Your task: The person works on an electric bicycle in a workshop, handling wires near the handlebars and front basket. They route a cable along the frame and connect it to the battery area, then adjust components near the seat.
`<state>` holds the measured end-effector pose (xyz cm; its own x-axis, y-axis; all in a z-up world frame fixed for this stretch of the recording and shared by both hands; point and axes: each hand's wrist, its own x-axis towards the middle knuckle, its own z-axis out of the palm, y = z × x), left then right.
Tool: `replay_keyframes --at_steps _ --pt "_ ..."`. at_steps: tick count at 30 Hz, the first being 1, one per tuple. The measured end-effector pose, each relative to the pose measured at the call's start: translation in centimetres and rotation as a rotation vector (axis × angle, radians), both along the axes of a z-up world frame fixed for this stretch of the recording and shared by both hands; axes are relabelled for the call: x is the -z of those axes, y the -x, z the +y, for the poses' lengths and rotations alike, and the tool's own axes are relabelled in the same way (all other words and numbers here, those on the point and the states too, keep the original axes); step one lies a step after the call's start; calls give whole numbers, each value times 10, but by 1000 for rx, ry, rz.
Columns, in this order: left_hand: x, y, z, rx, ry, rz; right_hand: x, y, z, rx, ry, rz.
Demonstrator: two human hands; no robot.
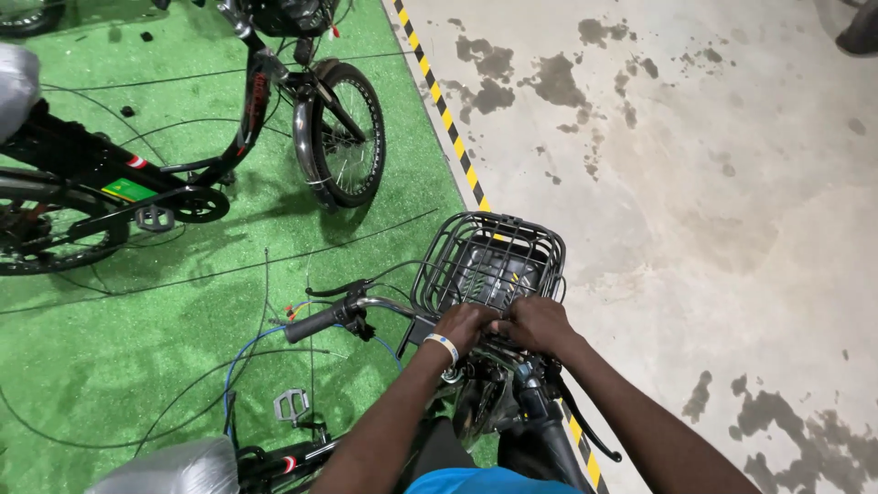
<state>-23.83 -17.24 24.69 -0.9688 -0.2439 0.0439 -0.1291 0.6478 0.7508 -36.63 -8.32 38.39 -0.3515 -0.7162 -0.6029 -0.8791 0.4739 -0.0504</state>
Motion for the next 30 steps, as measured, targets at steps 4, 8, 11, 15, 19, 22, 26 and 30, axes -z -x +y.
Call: replay_keyframes --at_steps 4,8,11,15,19,22,26,30 --pt "19 -1 7 -26 8 8 3 3 22 25 301 -266" --pt "20 -10 17 -56 -29 72 9 1 35 152 447 -428" --pt "-56 -26 17 -117 38 62 -2 6 30 98 586 -464" --pt "-43 -16 26 -152 28 49 -25 -1 26 347 477 -455" --pt "-11 4 38 -272 50 175 -19 6 29 376 414 -397" --pt "-16 0 39 -291 61 190 -22 8 24 356 316 -342" --pt "-25 -8 31 -259 15 273 -37 -3 23 299 276 -365" --pt "-10 -8 27 -214 12 182 -13 -3 28 391 356 -455"
